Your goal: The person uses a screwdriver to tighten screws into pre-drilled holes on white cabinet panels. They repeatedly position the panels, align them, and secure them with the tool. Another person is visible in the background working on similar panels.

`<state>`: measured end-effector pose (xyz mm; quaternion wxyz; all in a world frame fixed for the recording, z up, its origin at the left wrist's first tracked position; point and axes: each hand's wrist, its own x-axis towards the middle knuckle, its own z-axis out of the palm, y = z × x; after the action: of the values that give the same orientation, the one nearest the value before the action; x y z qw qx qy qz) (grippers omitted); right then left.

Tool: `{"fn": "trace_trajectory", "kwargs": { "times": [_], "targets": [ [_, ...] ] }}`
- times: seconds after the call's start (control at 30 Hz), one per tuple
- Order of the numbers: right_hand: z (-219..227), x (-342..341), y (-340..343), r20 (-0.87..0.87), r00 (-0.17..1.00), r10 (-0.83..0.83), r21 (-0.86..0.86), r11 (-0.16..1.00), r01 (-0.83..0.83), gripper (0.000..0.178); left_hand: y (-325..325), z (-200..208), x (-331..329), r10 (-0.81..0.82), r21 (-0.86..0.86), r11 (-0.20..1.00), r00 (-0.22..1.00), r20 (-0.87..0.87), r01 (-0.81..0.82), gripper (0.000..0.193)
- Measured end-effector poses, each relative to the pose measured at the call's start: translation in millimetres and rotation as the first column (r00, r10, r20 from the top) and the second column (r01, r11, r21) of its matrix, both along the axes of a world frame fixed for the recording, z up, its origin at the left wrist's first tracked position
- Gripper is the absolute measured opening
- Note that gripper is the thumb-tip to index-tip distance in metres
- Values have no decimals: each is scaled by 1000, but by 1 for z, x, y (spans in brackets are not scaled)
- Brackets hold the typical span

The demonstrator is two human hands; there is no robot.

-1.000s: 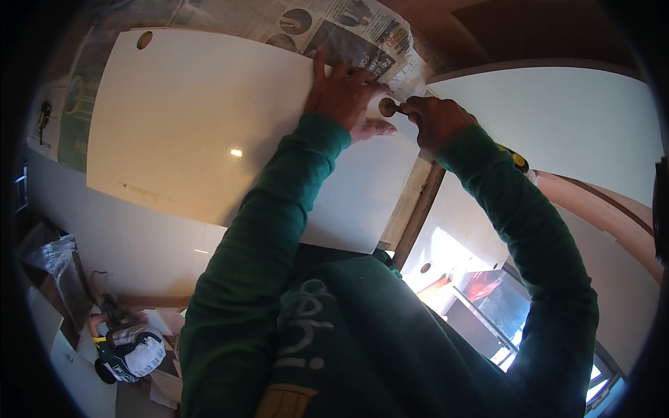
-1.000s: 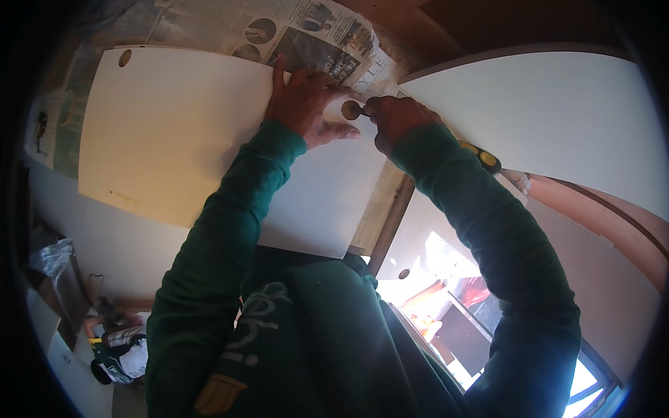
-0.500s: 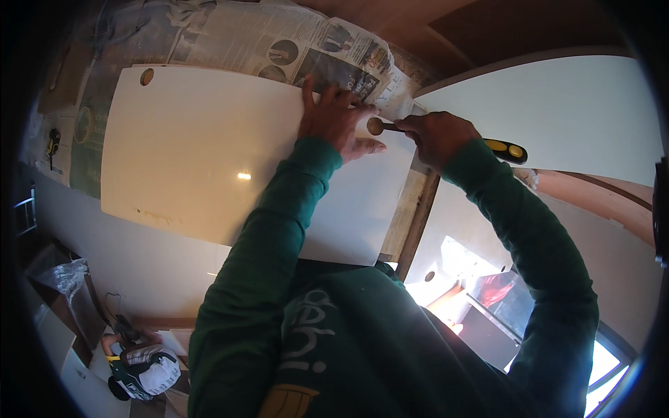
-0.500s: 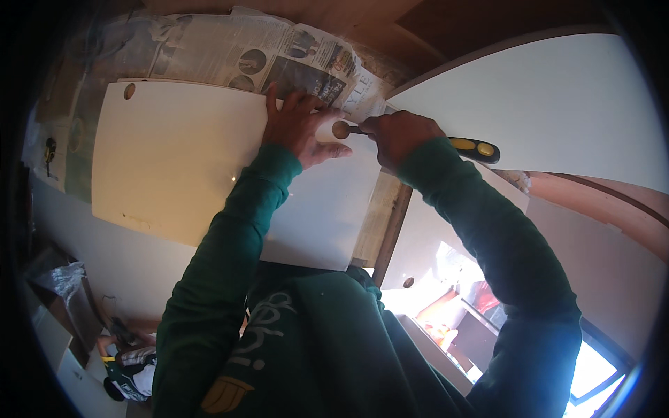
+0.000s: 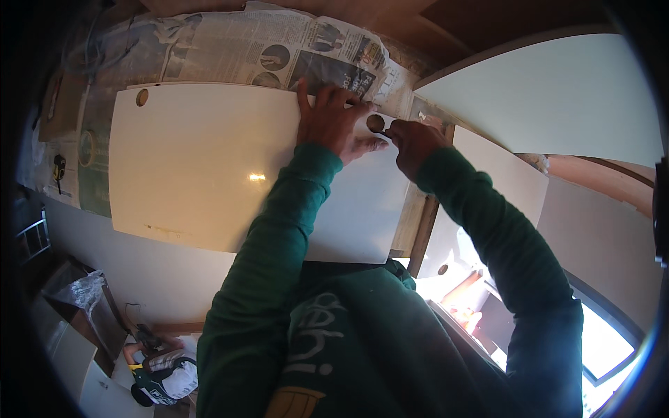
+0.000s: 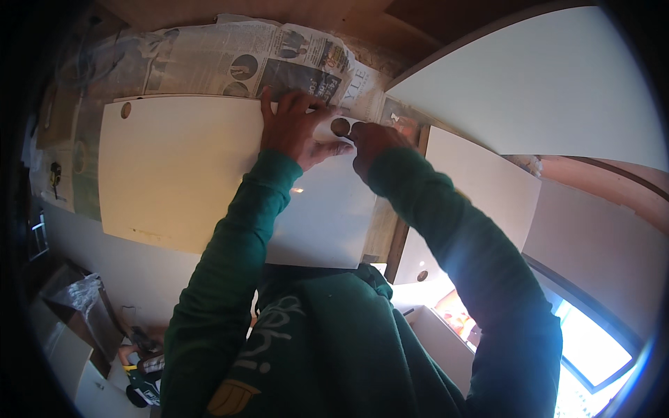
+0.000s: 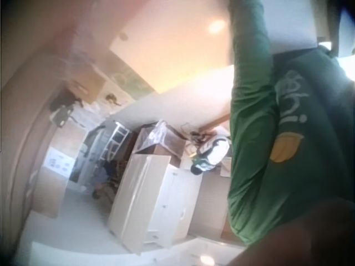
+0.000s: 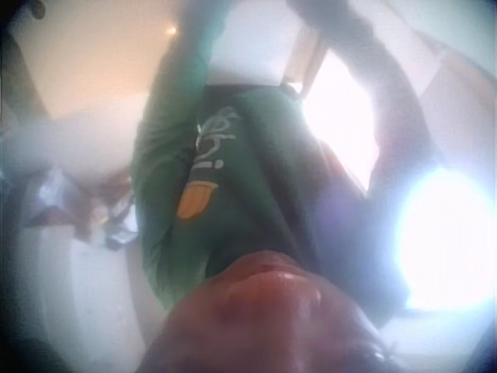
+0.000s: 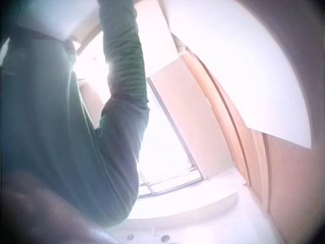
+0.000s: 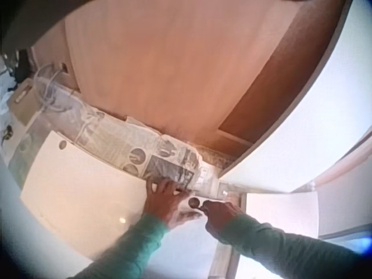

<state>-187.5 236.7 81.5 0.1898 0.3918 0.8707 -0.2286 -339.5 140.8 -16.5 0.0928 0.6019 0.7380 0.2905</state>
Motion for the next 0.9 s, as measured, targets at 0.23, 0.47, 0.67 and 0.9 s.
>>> {"fn": "trace_trajectory", "kwargs": {
  "times": [0.23, 0.47, 0.67, 0.9],
  "targets": [
    [-1, 10, 7, -73, 996, -52, -259, 965, 31, 20, 1, 5, -1, -115, -24, 993, 992, -52, 114, 64],
    [-26, 4, -5, 4, 786, -618, -751, 517, 410, 15, 1, 9, -3, -159, -77, 985, 986, -49, 155, 65],
    [-21, -11, -46, -86, 523, -848, -806, 368, 464, 12, -2, 11, -3, -186, -123, 976, 982, -21, 182, 74],
    [2, -49, -54, 173, -240, -955, -933, -237, 272, 15, 3, -8, -7, -202, -83, 978, 972, -122, 192, 77]
  ]
}}
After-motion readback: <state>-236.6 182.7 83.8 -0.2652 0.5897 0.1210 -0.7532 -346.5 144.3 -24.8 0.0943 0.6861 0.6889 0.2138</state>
